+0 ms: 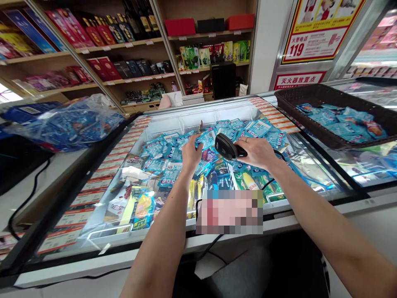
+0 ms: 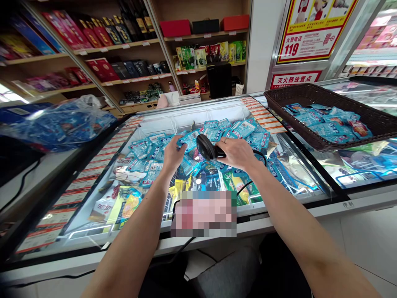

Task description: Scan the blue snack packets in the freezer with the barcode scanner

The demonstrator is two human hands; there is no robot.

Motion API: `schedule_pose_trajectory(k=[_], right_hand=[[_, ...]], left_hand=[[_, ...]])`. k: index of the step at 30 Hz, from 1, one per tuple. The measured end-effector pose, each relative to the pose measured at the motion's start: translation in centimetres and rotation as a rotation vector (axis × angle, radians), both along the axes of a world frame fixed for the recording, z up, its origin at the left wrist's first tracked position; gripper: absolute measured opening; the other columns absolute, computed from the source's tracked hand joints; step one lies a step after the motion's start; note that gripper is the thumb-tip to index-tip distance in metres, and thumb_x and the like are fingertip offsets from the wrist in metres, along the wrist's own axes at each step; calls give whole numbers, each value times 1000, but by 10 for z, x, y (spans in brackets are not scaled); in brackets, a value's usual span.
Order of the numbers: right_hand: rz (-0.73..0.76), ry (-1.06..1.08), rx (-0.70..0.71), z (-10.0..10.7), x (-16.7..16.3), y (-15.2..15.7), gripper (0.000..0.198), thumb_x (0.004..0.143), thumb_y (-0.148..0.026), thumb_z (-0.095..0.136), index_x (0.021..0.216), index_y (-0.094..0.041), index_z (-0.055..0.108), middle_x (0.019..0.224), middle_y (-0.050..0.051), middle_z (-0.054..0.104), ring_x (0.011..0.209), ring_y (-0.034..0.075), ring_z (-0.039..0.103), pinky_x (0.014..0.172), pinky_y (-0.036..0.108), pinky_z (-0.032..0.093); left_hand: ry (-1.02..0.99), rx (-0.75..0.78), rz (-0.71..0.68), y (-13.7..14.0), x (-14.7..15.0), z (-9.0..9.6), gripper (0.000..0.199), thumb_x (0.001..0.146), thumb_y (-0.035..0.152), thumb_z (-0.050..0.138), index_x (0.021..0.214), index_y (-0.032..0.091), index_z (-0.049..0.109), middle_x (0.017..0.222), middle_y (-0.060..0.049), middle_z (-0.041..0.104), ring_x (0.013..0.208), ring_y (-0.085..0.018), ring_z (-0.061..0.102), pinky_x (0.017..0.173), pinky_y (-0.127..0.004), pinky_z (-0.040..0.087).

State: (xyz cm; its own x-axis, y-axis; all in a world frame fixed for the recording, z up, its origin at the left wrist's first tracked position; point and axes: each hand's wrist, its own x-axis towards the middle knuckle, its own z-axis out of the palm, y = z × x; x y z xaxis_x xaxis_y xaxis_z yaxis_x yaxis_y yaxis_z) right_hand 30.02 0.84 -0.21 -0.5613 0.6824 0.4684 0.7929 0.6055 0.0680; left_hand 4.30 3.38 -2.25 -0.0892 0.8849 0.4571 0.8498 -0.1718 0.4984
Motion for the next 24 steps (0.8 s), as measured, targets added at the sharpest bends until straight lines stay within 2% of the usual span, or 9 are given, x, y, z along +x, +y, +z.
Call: schedule_pose_trajectory(k=[7, 12, 15, 19, 22, 24], right_hand=[[-10, -4, 6, 1, 0, 0, 34, 83, -41, 49, 109, -21, 58, 99, 5, 64, 81, 18, 57, 58, 27, 32], [-84, 36, 52, -1, 1, 1, 33, 84, -40, 48, 108, -20, 58, 99, 6, 63, 81, 19, 57, 59, 28, 31], [-147, 68, 55, 1, 2, 1, 33, 83, -40, 50, 107, -20, 58, 98, 7, 63, 83, 21, 57, 60, 29, 31], [-225, 111, 64, 3, 3, 2, 33, 81, -41, 52, 105, -19, 58, 96, 7, 63, 83, 22, 56, 60, 30, 31], [-264, 135, 82, 3, 4, 4, 35, 81, -43, 52, 106, -20, 59, 96, 7, 63, 81, 22, 56, 59, 30, 30], [-275, 145, 93, 2, 5, 4, 35, 81, -44, 52, 105, -20, 59, 95, 7, 63, 80, 22, 56, 58, 30, 30]], left_hand=[[23, 13, -15, 1, -1, -2, 37, 82, 32, 44, 117, 23, 52, 91, -3, 65, 70, -15, 57, 78, -30, 44], [54, 7, 38, -1, 0, -3, 40, 84, 32, 43, 122, 22, 47, 78, -3, 62, 72, -19, 59, 77, -32, 44], [101, 79, 57, -3, 1, -1, 43, 83, 29, 42, 125, 19, 44, 96, -9, 62, 90, -22, 58, 84, -34, 43], [202, 180, 116, -10, 1, 5, 49, 81, 24, 45, 129, 16, 42, 126, -16, 47, 115, -27, 46, 95, -40, 37], [303, 183, 86, -17, 6, 10, 44, 84, 23, 41, 128, 23, 46, 137, -11, 40, 125, -29, 36, 101, -45, 30], [386, 155, -43, -19, 11, 10, 39, 87, 26, 38, 124, 29, 50, 139, -5, 40, 130, -26, 31, 104, -46, 25]])
